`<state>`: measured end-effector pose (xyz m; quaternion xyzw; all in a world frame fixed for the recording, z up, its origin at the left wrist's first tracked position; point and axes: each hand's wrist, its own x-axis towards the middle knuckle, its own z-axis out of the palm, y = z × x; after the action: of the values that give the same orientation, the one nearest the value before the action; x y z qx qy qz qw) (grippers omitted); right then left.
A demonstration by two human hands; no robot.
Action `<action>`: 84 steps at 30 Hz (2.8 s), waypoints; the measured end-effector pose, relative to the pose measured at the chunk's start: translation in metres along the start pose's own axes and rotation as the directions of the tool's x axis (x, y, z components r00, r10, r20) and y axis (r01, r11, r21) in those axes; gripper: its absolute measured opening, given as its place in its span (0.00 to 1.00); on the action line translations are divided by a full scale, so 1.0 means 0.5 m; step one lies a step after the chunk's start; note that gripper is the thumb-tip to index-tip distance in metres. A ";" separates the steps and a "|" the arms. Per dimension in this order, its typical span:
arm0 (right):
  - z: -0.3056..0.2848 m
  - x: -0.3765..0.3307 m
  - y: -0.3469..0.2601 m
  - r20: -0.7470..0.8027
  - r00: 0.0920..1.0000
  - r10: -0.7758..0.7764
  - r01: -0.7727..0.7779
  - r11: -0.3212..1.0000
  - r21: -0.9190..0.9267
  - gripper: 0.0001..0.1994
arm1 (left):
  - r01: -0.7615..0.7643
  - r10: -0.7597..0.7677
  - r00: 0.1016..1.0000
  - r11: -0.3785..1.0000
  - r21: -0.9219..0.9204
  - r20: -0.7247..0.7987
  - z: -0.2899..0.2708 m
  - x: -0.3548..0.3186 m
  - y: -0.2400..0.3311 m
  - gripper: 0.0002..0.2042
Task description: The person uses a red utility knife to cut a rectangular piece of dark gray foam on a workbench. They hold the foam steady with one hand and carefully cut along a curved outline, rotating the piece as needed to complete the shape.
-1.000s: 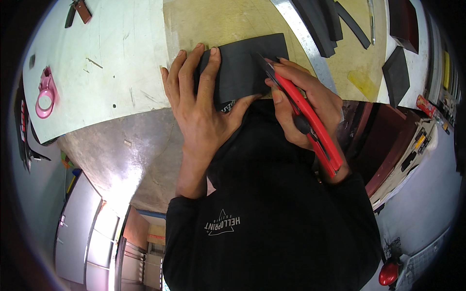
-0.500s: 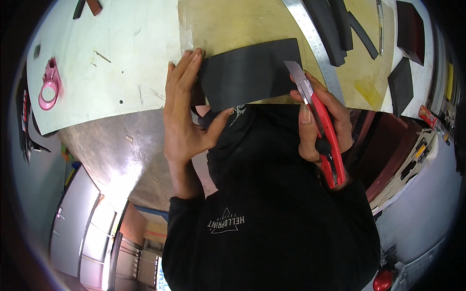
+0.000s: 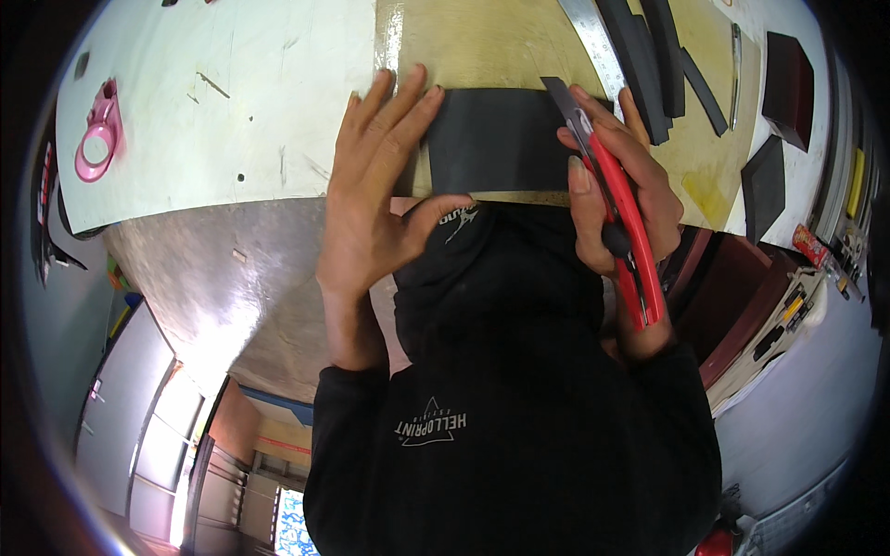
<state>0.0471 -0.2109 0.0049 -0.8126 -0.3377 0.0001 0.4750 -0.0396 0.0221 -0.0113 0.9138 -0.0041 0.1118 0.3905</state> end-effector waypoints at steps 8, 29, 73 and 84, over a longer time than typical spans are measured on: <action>0.028 -0.029 -0.028 -0.004 0.997 0.077 -0.077 0.994 0.073 0.19 | 0.146 -0.151 0.952 0.988 -0.040 -0.265 0.013 -0.015 -0.023 0.26; 0.116 0.036 -0.048 -0.029 0.994 -0.108 0.110 0.988 0.108 0.18 | 0.166 -0.117 0.915 0.982 0.095 -0.387 0.070 -0.012 0.009 0.20; 0.067 0.069 -0.054 0.195 0.978 -0.067 0.076 0.996 -0.039 0.21 | 0.228 -0.164 0.917 0.963 0.142 -0.362 0.167 -0.063 0.045 0.61; 0.050 0.087 -0.048 0.256 0.962 -0.091 0.102 0.994 -0.029 0.19 | 0.252 -0.198 0.939 0.952 0.174 -0.280 0.137 -0.060 0.054 0.64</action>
<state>0.0594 -0.1600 0.0233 -0.7984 -0.4349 0.0741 0.4098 -0.0576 -0.0480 -0.0438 0.9213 0.1638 0.1847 0.3004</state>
